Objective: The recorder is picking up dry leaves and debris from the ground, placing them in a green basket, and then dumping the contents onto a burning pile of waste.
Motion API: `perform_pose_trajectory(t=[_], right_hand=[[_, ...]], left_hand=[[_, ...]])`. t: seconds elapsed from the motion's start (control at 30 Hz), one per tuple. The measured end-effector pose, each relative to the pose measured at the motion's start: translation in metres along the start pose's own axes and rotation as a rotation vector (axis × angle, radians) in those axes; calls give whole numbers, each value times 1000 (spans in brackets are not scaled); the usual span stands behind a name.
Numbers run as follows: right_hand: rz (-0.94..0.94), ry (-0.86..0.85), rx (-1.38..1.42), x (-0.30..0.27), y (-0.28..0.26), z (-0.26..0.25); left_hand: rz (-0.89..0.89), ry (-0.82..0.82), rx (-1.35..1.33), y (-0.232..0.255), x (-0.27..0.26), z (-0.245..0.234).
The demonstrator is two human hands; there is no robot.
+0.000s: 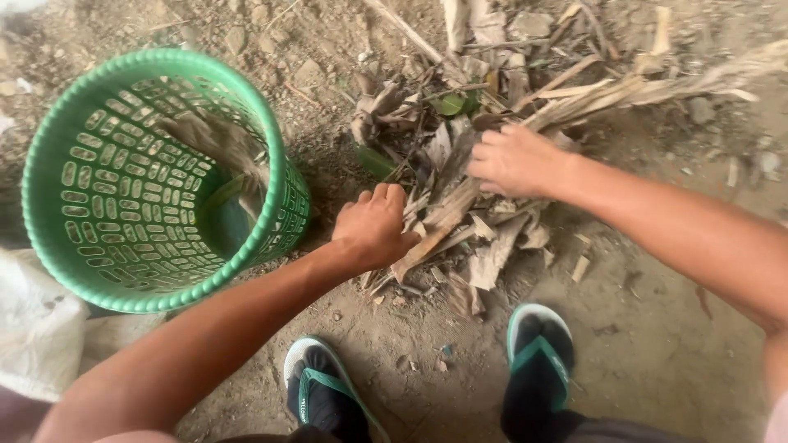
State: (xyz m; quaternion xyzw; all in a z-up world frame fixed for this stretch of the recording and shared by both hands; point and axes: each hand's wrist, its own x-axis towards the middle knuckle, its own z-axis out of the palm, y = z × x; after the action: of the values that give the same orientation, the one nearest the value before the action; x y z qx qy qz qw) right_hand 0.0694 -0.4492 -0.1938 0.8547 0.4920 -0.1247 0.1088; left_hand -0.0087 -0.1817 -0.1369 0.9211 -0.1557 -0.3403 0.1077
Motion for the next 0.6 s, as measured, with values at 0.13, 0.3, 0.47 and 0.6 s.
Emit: perform_pose_trajectory(t=[0.13,0.3,0.47,0.6], right_hand=[[-78,206,138,14,-11,23],[-159,358,351,40,-29,33],[-193,474,504,55,-34,51],[-222,547,608,57,-32,46]], left_hand=[[-110,7,-64,-19,25,27],[-261,-123,-86,-41,41,44],[-400,-55,-150,-50,46,44],[-358,39,-173,-57,46,60]])
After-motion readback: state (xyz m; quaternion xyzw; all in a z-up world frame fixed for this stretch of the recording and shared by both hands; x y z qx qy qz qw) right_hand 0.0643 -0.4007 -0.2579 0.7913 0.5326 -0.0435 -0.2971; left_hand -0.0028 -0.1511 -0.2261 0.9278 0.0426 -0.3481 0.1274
